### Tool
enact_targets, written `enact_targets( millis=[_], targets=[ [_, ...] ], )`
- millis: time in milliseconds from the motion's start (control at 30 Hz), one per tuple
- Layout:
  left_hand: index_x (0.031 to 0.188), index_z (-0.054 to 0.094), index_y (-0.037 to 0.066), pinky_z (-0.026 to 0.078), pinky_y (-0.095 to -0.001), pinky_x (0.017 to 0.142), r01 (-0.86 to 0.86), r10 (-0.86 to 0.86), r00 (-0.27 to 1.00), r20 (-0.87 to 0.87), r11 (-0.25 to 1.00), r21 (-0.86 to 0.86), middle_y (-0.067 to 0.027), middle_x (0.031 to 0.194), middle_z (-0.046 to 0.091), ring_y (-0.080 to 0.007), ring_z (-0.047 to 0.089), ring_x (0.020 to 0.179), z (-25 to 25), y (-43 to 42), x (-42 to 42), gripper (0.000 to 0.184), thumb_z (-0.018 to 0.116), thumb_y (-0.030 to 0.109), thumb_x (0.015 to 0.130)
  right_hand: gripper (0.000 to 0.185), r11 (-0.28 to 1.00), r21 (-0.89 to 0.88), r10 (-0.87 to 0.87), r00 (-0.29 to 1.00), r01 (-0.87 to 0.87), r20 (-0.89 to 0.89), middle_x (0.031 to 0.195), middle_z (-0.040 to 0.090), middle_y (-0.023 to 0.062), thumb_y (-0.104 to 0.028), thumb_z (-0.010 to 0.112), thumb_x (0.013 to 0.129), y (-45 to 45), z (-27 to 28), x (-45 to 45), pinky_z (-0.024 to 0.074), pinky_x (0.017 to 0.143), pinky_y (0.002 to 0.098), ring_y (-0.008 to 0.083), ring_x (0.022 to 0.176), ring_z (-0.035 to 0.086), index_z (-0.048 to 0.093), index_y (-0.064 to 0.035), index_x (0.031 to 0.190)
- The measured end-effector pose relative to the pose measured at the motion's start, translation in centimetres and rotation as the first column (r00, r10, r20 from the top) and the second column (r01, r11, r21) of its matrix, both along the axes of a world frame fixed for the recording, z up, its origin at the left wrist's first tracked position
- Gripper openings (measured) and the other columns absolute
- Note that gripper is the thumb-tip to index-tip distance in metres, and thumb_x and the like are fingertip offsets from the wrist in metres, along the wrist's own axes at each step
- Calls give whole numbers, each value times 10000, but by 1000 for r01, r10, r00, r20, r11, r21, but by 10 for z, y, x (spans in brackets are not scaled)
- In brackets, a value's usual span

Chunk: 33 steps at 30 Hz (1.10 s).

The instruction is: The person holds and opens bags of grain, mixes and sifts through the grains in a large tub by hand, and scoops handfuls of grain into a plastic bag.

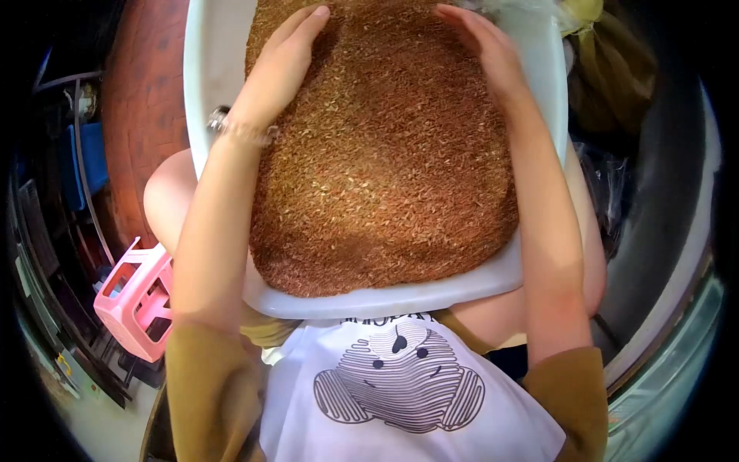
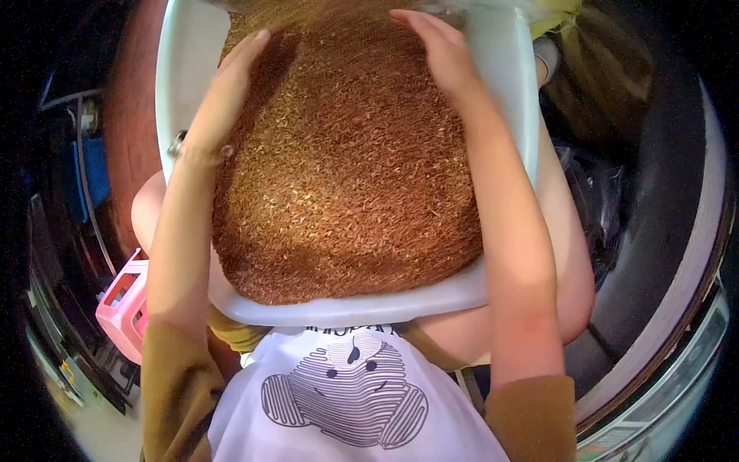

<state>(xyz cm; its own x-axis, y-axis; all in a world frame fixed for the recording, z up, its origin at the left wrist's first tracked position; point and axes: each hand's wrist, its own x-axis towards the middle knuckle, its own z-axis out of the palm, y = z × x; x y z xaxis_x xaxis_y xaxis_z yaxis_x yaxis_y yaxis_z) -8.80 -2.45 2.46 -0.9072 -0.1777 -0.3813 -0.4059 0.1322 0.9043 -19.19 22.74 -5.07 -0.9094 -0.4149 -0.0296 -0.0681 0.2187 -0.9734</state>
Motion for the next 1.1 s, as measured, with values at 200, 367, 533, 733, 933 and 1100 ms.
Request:
enact_targets(
  millis=[200,367,533,733,933,1100],
  targets=[
    [1396,472,-23,311,-324,1123,165,-92,967,-238,936,310,-102,1435,486,-202,463,1301,-55,0,-18,500,387,317,1040,410,990,-139,-21,999,16,-39,1357,577,99,-291,404,1014,-35,-17,14,277,1141,354,244,1323,462,621,-75,1285],
    [1383,485,-24,308,-346,1132,108,-64,990,-128,922,372,-116,1399,520,-219,467,1302,-53,1,-18,489,376,300,1033,420,969,-228,109,993,-96,45,1326,599,100,-293,402,1011,-46,-8,33,297,1129,346,235,1301,485,623,-57,1280],
    [1301,584,-3,373,-341,1094,97,-138,988,76,911,400,-130,1343,562,-220,514,1248,-38,4,-6,451,386,287,1017,407,970,-206,152,983,-128,107,1287,618,99,-303,406,1003,-43,-4,44,312,1119,395,219,1263,511,656,-88,1242],
    [1119,664,-5,565,-311,833,-201,49,956,291,829,521,-153,1108,663,-188,651,999,-23,11,5,326,480,234,994,381,982,-169,31,804,87,593,1313,576,108,-331,446,985,-48,37,70,320,1108,469,243,1244,506,662,-134,1229],
    [1026,635,-16,586,-320,768,-290,167,947,274,811,509,-115,1026,690,-193,681,886,-7,12,20,207,565,161,944,355,903,-329,56,685,275,726,1187,633,139,-266,458,982,-43,51,77,441,1005,426,248,1096,604,640,-43,1189],
    [1041,636,-30,585,-348,829,-227,62,965,253,680,697,-124,1029,696,-217,697,903,9,-10,35,233,545,165,950,324,770,-534,284,562,349,777,1098,688,121,-201,479,968,-31,85,83,486,949,343,218,1047,636,653,13,1137]
  ],
)
